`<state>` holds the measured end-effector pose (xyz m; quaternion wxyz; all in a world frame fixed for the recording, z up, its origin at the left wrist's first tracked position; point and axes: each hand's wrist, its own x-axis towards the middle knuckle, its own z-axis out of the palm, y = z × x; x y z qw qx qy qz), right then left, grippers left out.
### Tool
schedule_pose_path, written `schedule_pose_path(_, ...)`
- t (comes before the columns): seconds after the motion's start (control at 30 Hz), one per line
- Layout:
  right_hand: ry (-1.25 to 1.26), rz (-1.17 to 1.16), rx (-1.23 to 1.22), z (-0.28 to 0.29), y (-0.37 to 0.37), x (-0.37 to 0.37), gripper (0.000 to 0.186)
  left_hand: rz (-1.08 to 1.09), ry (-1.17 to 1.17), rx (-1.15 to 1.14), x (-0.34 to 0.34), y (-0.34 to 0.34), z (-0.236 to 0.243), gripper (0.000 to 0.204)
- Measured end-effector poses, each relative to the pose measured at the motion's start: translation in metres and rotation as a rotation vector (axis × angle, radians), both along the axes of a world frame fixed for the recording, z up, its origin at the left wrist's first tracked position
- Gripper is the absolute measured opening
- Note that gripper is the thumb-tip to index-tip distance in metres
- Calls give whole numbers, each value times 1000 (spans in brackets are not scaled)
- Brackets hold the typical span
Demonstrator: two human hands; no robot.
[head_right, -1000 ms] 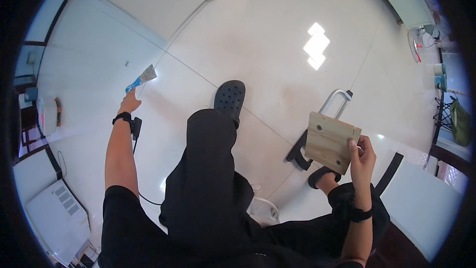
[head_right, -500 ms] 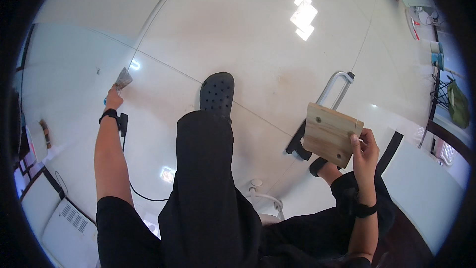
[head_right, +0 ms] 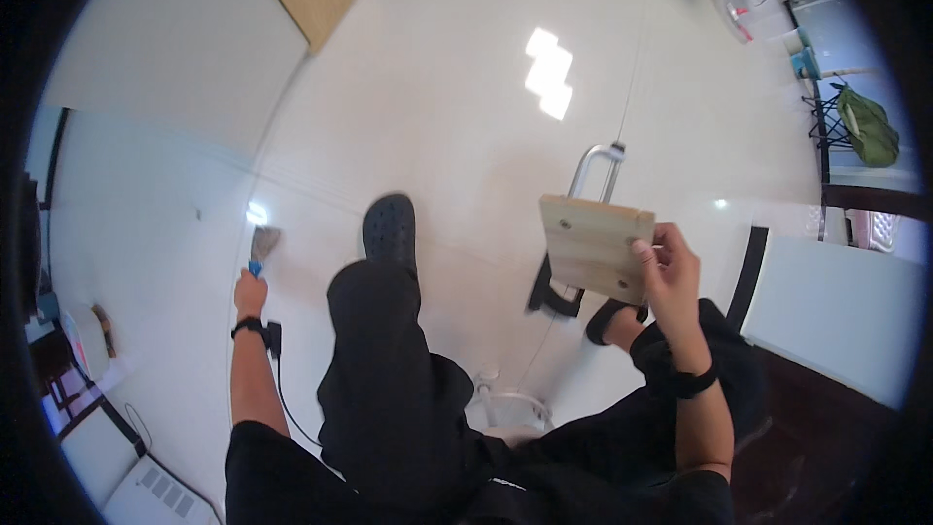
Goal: The person saws a notch into a wooden block using a hacksaw and then uses a putty knife to scrape the cut.
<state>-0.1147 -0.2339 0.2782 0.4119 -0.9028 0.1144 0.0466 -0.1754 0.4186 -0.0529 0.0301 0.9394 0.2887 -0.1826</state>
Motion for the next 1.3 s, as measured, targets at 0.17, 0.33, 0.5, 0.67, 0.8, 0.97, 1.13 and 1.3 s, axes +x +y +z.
schedule_pose_path(0.17,-252,-20,113,52,-14,-20,12,-110,-146,60,13,-18,173,26)
schedule_pose_path(0.33,-494,-38,278,85,-31,-38,14,-374,-593,322,29,-9,416,31)
schedule_pose_path(0.5,-548,-46,290,110,-27,-56,16,-789,-934,337,7,-155,656,20)
schedule_pose_path(0.67,-629,-88,253,106,-52,-60,17,-1112,-980,92,-10,-347,727,17)
schedule_pose_path(0.8,-680,-134,252,105,-62,-62,16,-1391,-921,-162,8,-427,670,21)
schedule_pose_path(0.97,-677,-188,214,114,-65,-70,16,-1158,-676,-543,52,-447,563,28)
schedule_pose_path(1.13,-653,-164,136,120,-70,-82,16,-834,-518,-903,71,-428,468,35)
schedule_pose_path(1.3,-609,-123,45,120,-66,-89,15,-850,-553,-886,70,-434,440,34)
